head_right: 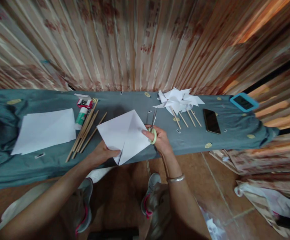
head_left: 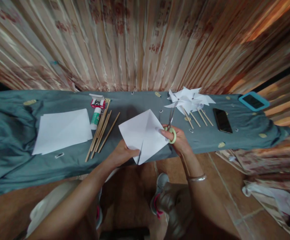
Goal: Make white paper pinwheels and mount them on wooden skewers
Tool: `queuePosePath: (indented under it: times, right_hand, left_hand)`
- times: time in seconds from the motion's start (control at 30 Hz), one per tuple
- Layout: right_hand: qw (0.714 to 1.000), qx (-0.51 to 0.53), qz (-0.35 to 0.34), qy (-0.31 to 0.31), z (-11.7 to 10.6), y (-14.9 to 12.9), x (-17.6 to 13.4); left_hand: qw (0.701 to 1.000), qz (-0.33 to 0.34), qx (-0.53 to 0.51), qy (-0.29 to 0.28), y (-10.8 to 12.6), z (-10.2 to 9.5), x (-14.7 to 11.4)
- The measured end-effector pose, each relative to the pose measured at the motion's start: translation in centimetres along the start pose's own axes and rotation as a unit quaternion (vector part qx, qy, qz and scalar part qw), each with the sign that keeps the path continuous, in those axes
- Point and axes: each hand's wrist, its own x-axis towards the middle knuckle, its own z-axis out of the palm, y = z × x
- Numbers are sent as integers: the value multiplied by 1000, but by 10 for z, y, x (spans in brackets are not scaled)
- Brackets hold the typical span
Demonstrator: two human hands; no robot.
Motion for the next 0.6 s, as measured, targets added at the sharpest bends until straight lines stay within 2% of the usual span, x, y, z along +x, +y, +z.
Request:
queuePosePath:
  times: [0.1, 0.17, 0.23, 0.3, 0.47, 0.6]
  right_hand:
    - [999, 2, 37, -22, -1, -1, -2]
    - [998, 7, 55, -30, -1, -2, -3]
    - [998, 15, 61, -27, 1, -1, -3]
    - [998, 30, 49, -2, 4, 2, -3]
    - [990, 87, -5, 113, 20, 13, 1]
    - [979, 145, -9, 146, 28, 15, 6]
  left_hand:
    - [999, -11, 21, -31, -1, -5, 4]
    - [1000, -8, 21, -16, -2, -9, 8]
    - [1000, -8, -21, 5, 0, -11, 11]
    - [995, -8, -101, 7, 2, -10, 12]
    - [968, -27, -247, -41, 11, 3, 5]
    - [945, -30, -321, -50, 13, 8, 0]
